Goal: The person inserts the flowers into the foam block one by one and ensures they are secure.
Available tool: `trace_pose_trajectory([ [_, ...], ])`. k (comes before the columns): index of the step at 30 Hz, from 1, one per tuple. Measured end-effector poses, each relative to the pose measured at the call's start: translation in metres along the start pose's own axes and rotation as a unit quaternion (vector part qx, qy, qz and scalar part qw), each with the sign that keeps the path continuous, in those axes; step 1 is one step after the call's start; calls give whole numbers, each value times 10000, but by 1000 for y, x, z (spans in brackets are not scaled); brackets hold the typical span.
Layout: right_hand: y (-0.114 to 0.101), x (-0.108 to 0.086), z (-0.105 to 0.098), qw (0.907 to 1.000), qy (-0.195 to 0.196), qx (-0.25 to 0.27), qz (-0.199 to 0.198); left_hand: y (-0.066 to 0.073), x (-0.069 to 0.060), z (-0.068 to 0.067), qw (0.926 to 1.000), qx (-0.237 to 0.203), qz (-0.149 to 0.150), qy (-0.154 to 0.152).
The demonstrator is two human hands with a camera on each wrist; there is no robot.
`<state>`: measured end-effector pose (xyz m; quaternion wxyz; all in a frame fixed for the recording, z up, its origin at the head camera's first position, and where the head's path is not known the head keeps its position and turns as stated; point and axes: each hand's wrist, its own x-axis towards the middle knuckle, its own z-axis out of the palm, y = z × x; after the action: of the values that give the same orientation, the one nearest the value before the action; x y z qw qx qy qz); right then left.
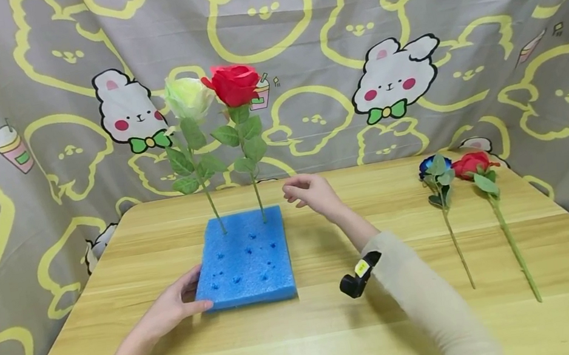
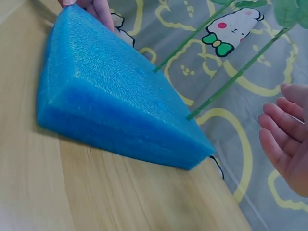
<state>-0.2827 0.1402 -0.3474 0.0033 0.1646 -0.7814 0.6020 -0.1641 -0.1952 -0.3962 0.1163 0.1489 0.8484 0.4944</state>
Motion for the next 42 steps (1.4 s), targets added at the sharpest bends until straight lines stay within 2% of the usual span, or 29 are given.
trace_pose_trajectory([
  [13,-6,-43,-46,9996,202,-102,140,1,0,0,10000,26,-9,3],
  [26,-4,-88,-102,9965,707,-382,229,1,0,-1,10000,94,9,-3],
  [32,5,-112,-132,9943,1049,-79,161,1,0,-1,9999,157,50,15],
  [42,23,-155,-178,9903,1271,503,265,0,1,0,9999,61,76,27],
])
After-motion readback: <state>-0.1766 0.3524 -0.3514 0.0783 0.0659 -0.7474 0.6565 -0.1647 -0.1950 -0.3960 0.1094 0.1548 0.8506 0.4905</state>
